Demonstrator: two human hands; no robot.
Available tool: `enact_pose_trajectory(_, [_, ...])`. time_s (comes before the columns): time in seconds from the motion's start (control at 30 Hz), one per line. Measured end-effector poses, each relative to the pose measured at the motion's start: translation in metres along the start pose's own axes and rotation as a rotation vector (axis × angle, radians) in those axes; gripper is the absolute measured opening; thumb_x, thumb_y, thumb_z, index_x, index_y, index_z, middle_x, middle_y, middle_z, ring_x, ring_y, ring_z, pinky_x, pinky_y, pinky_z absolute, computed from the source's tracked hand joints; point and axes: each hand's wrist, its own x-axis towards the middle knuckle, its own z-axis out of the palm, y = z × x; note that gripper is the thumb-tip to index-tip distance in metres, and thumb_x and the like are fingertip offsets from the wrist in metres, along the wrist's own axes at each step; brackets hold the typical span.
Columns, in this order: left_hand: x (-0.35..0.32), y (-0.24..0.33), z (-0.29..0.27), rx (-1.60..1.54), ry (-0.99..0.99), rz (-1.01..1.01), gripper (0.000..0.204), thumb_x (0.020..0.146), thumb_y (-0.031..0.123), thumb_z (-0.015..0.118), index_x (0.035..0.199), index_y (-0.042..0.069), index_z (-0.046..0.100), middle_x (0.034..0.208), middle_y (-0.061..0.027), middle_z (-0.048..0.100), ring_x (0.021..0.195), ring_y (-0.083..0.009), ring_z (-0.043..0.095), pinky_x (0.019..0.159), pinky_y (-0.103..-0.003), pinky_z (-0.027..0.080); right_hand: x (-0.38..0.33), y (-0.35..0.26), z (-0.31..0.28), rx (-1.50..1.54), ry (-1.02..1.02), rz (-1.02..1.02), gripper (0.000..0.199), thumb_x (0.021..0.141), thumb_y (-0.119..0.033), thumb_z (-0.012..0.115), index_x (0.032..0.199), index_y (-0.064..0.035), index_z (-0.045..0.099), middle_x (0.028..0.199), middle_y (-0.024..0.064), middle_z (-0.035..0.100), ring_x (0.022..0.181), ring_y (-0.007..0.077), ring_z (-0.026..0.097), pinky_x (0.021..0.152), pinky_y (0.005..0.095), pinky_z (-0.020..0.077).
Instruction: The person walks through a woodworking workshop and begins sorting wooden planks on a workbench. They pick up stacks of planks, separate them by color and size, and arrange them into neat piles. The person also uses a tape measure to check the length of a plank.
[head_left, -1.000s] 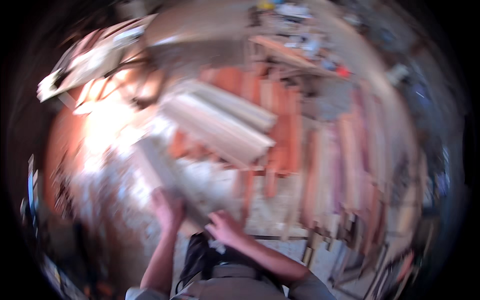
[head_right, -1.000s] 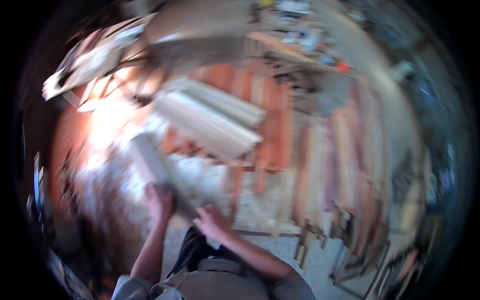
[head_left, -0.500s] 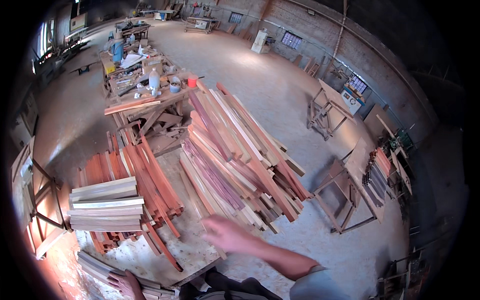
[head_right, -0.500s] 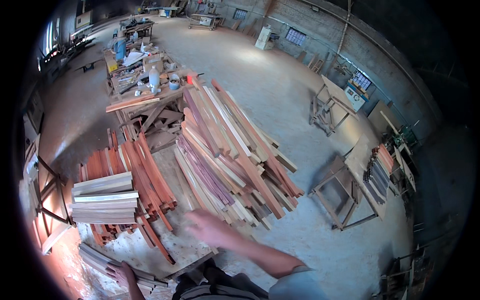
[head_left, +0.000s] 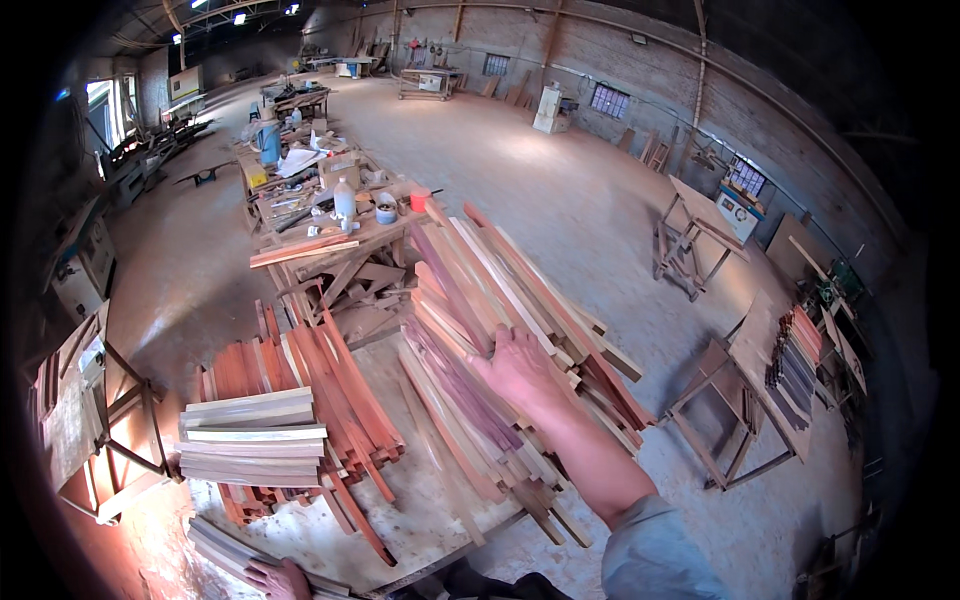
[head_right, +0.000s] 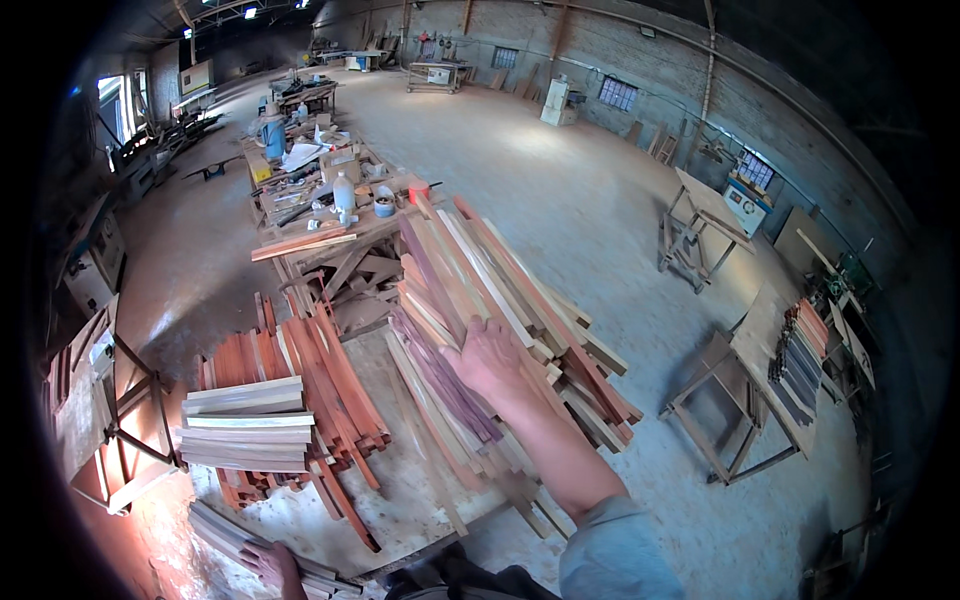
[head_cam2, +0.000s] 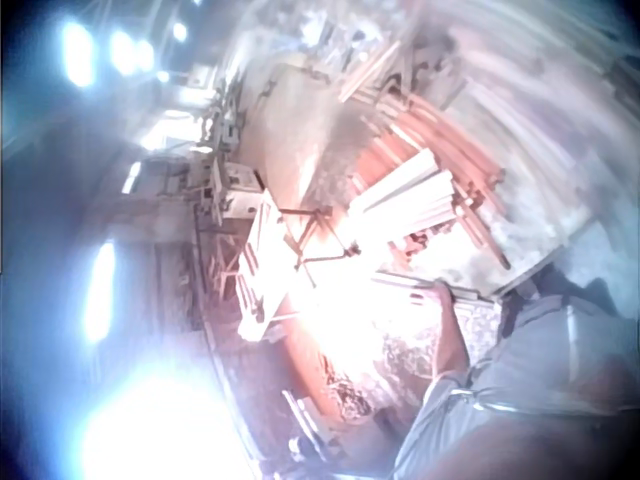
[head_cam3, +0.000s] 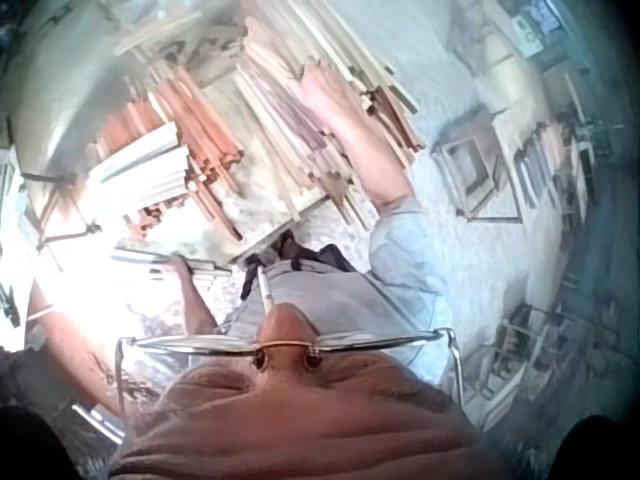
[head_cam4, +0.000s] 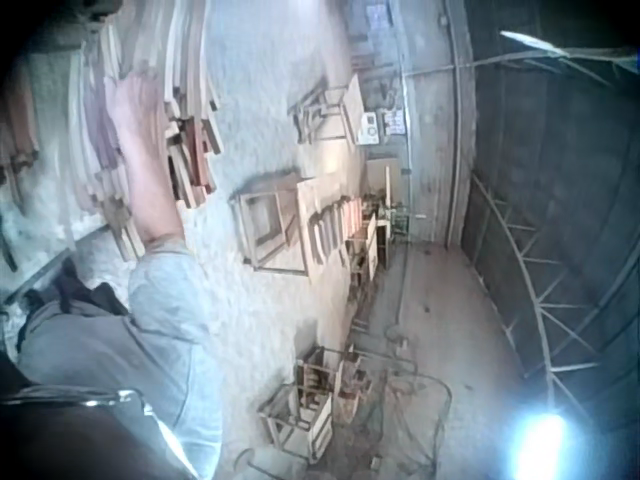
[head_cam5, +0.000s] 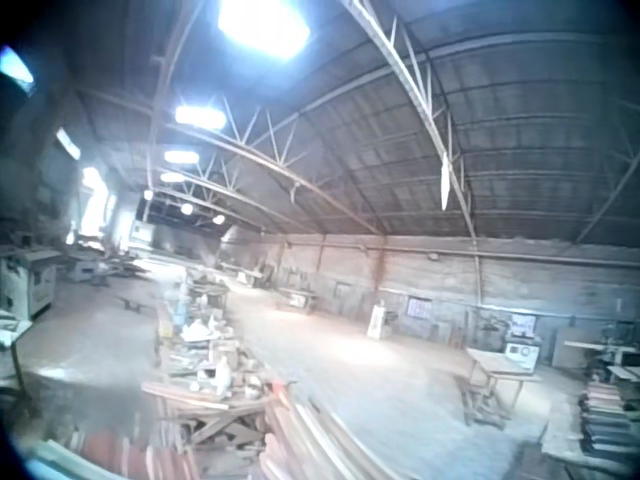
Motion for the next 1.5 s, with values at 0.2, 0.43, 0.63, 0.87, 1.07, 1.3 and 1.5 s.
enact_pose_trajectory(0.2, [0.0,-0.007,0.006,-0.085,0.048,0.112,0.068,0.087,0.031,0.06,0.144,0.007,0.033,0.142,-0.0186,0.035,0.131,-0.0341,0.035,0.101,-0.047,0.036,-0.034,0.002,0.048,0.438,0.247,-0.025,0.051,0.089,-0.034,0.062,0.124,0.0017,0.05,0.113,0.0179,0.055,0.104,0.0324,0.055,0.091,0.0428,0.0475])
enact_pose_trajectory(0.43, [0.001,-0.038,0.023,-0.21,0.088,0.292,0.064,0.087,0.025,0.061,0.142,0.005,0.035,0.138,-0.0202,0.04,0.127,-0.0346,0.04,0.101,-0.045,0.037,-0.04,0.035,0.071,1.91,0.029,0.796,0.045,0.096,-0.042,0.055,0.119,-0.0044,0.046,0.108,0.0143,0.056,0.101,0.0293,0.058,0.089,0.0509,0.0512])
enact_pose_trajectory(0.63, [0.009,0.119,-0.04,-0.709,-0.224,0.539,0.065,0.088,0.01,0.059,0.146,0.004,0.031,0.143,-0.0203,0.039,0.129,-0.031,0.042,0.099,-0.043,0.042,-0.018,0.038,0.085,2.234,0.201,0.841,0.053,0.097,-0.045,0.051,0.122,-0.0014,0.035,0.127,0.0214,0.047,0.112,0.0326,0.053,0.101,0.0523,0.0439])
enact_pose_trajectory(0.87, [-0.009,0.356,-0.047,-1.07,-1.037,0.6,0.063,0.092,0.019,0.059,0.144,-0.001,0.029,0.107,-0.0131,0.06,0.092,-0.0178,0.061,0.082,-0.028,0.05,0.002,0.032,0.106,2.32,0.244,0.862,0.061,0.1,-0.049,0.039,0.131,0.0035,0.038,0.138,0.0232,0.041,0.135,0.0335,0.034,0.112,0.0504,0.0309])
enact_pose_trajectory(1.07, [-0.042,0.481,-0.029,-1.139,-1.287,0.279,0.069,0.094,0.024,0.059,0.15,0.005,0.023,0.102,-0.008,0.06,0.081,-0.0145,0.059,0.07,-0.029,0.051,-0.003,0.03,0.096,2.286,0.187,0.847,0.063,0.101,-0.045,0.039,0.135,0.0074,0.031,0.137,0.0254,0.041,0.133,0.0356,0.037,0.111,0.0515,0.0323])
enact_pose_trajectory(1.3, [-0.064,0.505,0.007,-1.275,-1.219,0.124,0.06,0.089,0.011,0.061,0.142,0.0,0.034,0.102,-0.0126,0.063,0.083,-0.0196,0.063,0.069,-0.034,0.052,-0.009,0.025,0.096,2.277,0.127,0.809,0.052,0.102,-0.036,0.043,0.132,0.0037,0.031,0.132,0.0261,0.044,0.122,0.0361,0.048,0.105,0.0507,0.0394])
enact_pose_trajectory(1.5, [-0.086,0.459,-0.033,-1.268,-1.237,0.064,0.057,0.086,0.006,0.061,0.138,-0.001,0.038,0.101,-0.0141,0.063,0.085,-0.0204,0.063,0.071,-0.034,0.053,-0.069,0.041,0.083,2.224,-0.115,0.785,0.028,0.101,-0.023,0.044,0.117,0.0003,0.046,0.115,0.0181,0.057,0.109,0.0298,0.058,0.097,0.0464,0.0459])
